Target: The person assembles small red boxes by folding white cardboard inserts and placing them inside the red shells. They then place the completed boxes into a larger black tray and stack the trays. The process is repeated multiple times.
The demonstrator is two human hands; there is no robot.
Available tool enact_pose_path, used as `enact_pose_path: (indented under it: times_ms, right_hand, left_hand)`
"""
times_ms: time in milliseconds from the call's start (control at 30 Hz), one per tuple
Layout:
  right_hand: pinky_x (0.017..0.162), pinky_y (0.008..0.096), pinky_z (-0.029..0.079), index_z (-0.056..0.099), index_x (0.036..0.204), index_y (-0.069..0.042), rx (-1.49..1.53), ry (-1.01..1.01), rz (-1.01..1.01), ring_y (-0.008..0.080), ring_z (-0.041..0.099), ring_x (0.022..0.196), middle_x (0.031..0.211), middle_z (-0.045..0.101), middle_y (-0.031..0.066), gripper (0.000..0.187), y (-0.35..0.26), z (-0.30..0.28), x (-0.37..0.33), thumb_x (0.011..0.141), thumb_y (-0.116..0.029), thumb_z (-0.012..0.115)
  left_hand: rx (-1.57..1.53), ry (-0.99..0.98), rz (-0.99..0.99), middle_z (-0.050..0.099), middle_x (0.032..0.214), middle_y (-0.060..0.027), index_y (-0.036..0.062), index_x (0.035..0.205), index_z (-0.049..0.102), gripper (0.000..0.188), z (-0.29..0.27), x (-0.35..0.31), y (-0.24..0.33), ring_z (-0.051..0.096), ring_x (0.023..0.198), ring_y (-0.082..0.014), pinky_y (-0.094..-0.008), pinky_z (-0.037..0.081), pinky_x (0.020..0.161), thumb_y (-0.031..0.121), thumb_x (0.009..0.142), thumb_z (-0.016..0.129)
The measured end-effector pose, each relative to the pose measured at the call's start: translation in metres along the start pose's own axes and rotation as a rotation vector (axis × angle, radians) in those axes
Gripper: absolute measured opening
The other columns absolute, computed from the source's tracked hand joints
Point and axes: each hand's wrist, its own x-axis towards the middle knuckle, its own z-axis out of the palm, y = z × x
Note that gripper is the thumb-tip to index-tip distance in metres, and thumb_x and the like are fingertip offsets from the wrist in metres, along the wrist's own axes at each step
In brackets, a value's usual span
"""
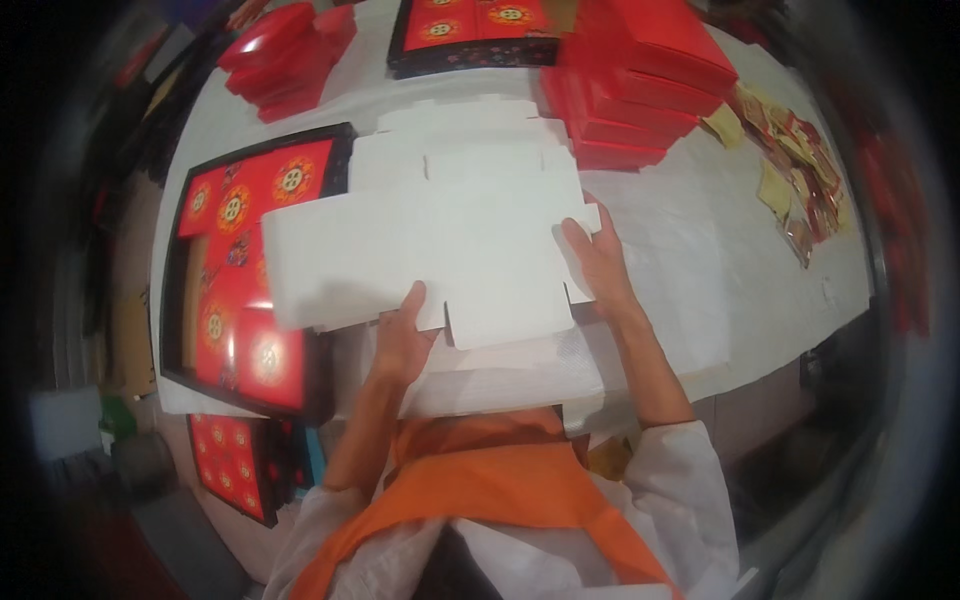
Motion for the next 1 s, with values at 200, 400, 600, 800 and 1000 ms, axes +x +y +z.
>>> enact_pose_path:
  times_ms: [200,400,600,800,1000]
  right_hand:
    - [0.078,0.0257,0.043,0.037,0.131,-0.003,0.012,0.074,-0.067,0.0112,0.053,0.088,0.102,0.057,0.0085,0.048,0.010,0.005,-0.009,0.086,-0.013,0.050]
    - [0.077,0.0227,0.043,0.048,0.120,0.001,-0.016,-0.012,-0.220,0.0078,0.054,0.088,0.100,0.059,0.0048,0.033,-0.001,-0.028,-0.030,0.090,-0.011,0.049]
    - [0.071,0.0211,0.044,0.051,0.116,0.002,-0.070,-0.040,-0.136,0.0066,0.055,0.078,0.091,0.061,0.0030,0.029,-0.008,-0.037,-0.033,0.091,-0.011,0.048]
    - [0.070,0.0205,0.044,0.051,0.117,0.002,-0.167,-0.153,-0.089,0.0055,0.054,0.078,0.090,0.060,0.0024,0.030,-0.016,-0.024,-0.045,0.090,-0.011,0.049]
    - [0.071,0.0197,0.043,0.051,0.119,0.001,-0.259,-0.424,-0.094,0.0045,0.052,0.081,0.094,0.060,-0.0002,0.031,-0.012,0.001,-0.061,0.091,-0.010,0.048]
  left_hand:
    - [0.070,0.011,0.310,0.057,0.108,-0.0150,0.0023,0.121,0.046,0.057,-0.026,-0.008,-0.013,0.055,0.101,-0.0280,-0.0350,0.043,0.089,0.001,0.069,0.070]
    - [0.591,-0.441,-0.043,0.056,0.110,-0.0209,-0.0005,0.117,0.050,0.044,-0.025,-0.031,0.019,0.053,0.103,-0.0255,-0.0359,0.040,0.090,0.028,0.084,0.058]
    - [0.077,-0.549,0.360,0.056,0.105,-0.0129,0.0037,0.112,0.054,0.048,-0.117,-0.087,-0.015,0.053,0.097,-0.0240,-0.0326,0.040,0.084,0.032,0.075,0.065]
    - [-0.260,-0.307,0.527,0.058,0.092,-0.0115,0.0023,0.103,0.055,0.038,-0.095,-0.088,0.035,0.056,0.082,-0.0217,-0.0301,0.043,0.072,0.026,0.076,0.067]
    - [0.412,-0.380,0.705,0.059,0.080,-0.0102,0.0010,0.093,0.056,0.028,-0.067,-0.066,0.074,0.059,0.068,-0.0194,-0.0277,0.047,0.059,0.020,0.077,0.069]
